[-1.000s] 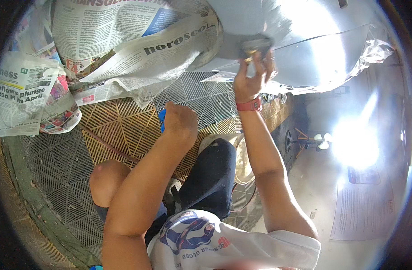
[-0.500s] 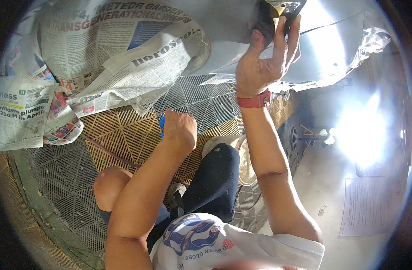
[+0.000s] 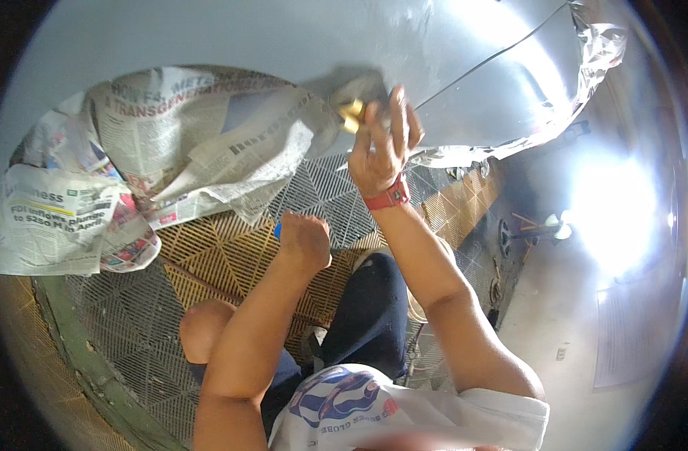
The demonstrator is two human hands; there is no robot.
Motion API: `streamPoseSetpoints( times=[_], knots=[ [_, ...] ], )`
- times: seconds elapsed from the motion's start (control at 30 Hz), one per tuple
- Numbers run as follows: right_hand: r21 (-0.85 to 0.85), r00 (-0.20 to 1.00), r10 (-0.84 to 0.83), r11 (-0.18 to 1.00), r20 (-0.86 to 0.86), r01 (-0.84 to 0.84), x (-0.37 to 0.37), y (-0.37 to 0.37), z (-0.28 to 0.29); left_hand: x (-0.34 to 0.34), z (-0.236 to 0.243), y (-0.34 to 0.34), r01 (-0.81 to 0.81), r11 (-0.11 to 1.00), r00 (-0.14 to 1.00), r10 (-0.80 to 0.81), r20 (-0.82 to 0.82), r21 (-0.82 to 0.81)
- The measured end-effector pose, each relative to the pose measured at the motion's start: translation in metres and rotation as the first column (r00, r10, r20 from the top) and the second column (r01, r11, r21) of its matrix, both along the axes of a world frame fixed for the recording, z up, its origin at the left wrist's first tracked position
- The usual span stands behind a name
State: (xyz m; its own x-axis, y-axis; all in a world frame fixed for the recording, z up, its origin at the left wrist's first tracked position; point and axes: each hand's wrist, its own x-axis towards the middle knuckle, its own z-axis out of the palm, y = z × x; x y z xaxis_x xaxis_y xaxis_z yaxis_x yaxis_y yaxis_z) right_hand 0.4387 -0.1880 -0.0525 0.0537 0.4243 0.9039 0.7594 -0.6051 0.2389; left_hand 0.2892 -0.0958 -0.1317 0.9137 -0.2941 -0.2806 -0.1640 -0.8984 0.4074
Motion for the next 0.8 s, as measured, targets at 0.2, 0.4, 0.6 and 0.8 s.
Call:
streamPoseSetpoints(
  times=[0.2,0.4,0.6,0.8],
  knots=[
    [0.123,0.995,0.092,0.989,-0.028,-0.088,-0.027,0.073,0.055,0.016,-0.004,0.012,-0.004,0.998,0.979,0.016,-0.201,0.056],
    [0.082,0.999,0.052,0.995,-0.01,-0.051,0.001,0.021,-0.008,0.008,0.003,0.015,0.039,0.997,0.985,-0.027,-0.17,0.066],
    [0.181,0.997,0.062,0.982,-0.039,-0.053,-0.009,0.049,0.054,0.016,0.004,0.016,-0.014,0.999,0.975,0.022,-0.222,0.039],
    [0.079,0.997,0.004,0.997,-0.08,0.002,0.015,-0.014,-0.027,0.012,-0.001,0.01,0.077,0.995,0.981,-0.065,-0.181,0.06]
  ],
)
